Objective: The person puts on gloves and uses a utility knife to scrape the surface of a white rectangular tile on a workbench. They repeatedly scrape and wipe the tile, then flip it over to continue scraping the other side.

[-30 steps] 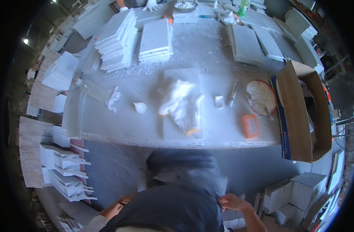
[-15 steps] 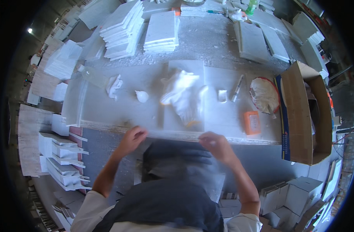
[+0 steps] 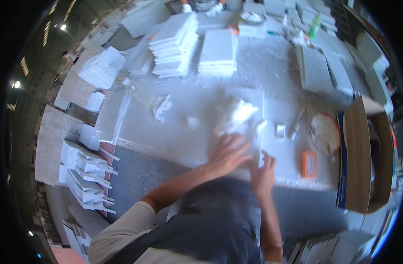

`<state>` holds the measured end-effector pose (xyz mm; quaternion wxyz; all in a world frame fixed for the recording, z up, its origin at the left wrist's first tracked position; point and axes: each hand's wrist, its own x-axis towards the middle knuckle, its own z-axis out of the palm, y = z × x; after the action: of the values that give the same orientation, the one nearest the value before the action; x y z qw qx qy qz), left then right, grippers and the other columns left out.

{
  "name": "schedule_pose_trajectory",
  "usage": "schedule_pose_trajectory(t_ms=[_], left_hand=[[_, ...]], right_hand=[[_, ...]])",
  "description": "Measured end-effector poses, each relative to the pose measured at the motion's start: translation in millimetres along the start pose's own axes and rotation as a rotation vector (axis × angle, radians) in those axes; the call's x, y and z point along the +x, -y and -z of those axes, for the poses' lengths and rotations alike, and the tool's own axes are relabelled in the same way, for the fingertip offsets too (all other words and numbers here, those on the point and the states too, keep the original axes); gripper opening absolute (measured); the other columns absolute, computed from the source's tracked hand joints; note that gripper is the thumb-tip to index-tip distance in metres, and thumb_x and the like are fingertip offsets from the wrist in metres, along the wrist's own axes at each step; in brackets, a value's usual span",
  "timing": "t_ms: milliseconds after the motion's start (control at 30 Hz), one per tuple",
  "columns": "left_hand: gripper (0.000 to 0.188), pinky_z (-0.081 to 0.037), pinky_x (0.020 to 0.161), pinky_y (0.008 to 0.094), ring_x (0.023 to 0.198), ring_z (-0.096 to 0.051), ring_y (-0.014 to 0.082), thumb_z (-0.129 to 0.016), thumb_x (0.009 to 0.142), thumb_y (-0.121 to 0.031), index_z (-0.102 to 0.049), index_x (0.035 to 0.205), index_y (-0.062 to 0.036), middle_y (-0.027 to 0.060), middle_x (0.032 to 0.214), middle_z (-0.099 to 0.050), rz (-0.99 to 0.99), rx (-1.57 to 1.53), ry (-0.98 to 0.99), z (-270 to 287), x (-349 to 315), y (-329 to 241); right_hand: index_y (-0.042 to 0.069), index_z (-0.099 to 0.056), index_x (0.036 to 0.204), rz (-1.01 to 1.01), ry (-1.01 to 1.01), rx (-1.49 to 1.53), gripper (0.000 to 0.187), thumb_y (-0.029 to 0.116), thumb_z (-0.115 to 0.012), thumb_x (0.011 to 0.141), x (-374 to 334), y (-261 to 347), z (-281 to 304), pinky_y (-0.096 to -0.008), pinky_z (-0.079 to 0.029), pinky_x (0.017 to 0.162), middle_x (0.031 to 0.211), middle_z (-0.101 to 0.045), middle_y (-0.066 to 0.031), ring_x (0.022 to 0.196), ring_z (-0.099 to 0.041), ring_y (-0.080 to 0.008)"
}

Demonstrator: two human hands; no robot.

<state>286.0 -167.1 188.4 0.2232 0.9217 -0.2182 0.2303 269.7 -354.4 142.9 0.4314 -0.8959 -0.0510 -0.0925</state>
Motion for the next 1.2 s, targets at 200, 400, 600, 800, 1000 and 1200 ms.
schedule_pose_trajectory(t_ms=[200, 400, 600, 800, 1000, 1200], left_hand=[[0.051, -0.039, 0.109, 0.0604, 0.132, -0.051, 0.0391, -0.077, 0.086, -0.010, -0.068, 0.136, -0.0129, 0.0144, 0.147, -0.053, 0.276, 0.052, 0.124, -12, 22, 43], [0.037, -0.050, 0.092, 0.0473, 0.111, -0.061, 0.0371, -0.064, 0.083, 0.009, -0.071, 0.115, -0.0079, 0.0129, 0.116, -0.064, 0.370, -0.092, -0.233, 8, 50, 73], [0.031, -0.048, 0.095, 0.0468, 0.111, -0.060, 0.0350, -0.069, 0.084, 0.003, -0.070, 0.114, -0.0044, 0.0118, 0.119, -0.063, 0.127, 0.164, -0.068, -5, 50, 67], [0.029, -0.048, 0.098, 0.0463, 0.113, -0.060, 0.0314, -0.073, 0.094, -0.013, -0.066, 0.121, -0.0040, 0.0129, 0.119, -0.062, 0.146, 0.028, 0.022, 4, 40, 34], [0.047, -0.055, 0.083, 0.0415, 0.099, -0.068, 0.0289, -0.080, 0.096, -0.028, -0.055, 0.128, -0.0022, 0.0158, 0.112, -0.065, 0.159, -0.741, 0.173, 29, 63, -44], [0.049, -0.053, 0.079, 0.0425, 0.093, -0.069, 0.0315, -0.080, 0.095, -0.031, -0.055, 0.124, -0.0017, 0.0169, 0.104, -0.066, 0.161, -0.934, 0.349, 19, 87, -66]], right_hand=[[0.008, -0.064, 0.127, 0.082, 0.067, -0.030, 0.035, 0.011, -0.071, 0.093, 20, -8, -9, -0.0471, -0.056, 0.074, 0.112, -0.071, -0.0174, 0.083, -0.072, -0.0376], [-0.004, -0.059, 0.120, -0.073, -0.271, 0.430, 0.030, -0.004, -0.049, 0.092, 46, -29, 25, -0.0398, -0.050, 0.084, 0.103, -0.064, -0.0153, 0.093, -0.062, -0.0257], [0.001, -0.054, 0.115, 0.072, -0.620, 0.547, 0.017, 0.016, -0.058, 0.107, 47, -4, 66, -0.0328, -0.045, 0.094, 0.112, -0.052, -0.0071, 0.105, -0.053, -0.0155], [0.000, -0.055, 0.117, -0.011, -0.559, 0.606, 0.016, 0.004, -0.056, 0.101, 24, 13, 65, -0.0305, -0.046, 0.093, 0.112, -0.054, -0.0074, 0.102, -0.054, -0.0159], [-0.001, -0.061, 0.118, -0.054, -0.238, 0.783, 0.025, 0.003, -0.064, 0.093, 27, 24, 51, -0.0320, -0.048, 0.097, 0.112, -0.064, -0.0079, 0.105, -0.062, -0.0170], [0.000, -0.065, 0.128, 0.022, -0.122, 0.802, 0.032, 0.014, -0.071, 0.100, 30, 14, 82, -0.0288, -0.053, 0.091, 0.119, -0.069, -0.0072, 0.107, -0.065, -0.0141]])
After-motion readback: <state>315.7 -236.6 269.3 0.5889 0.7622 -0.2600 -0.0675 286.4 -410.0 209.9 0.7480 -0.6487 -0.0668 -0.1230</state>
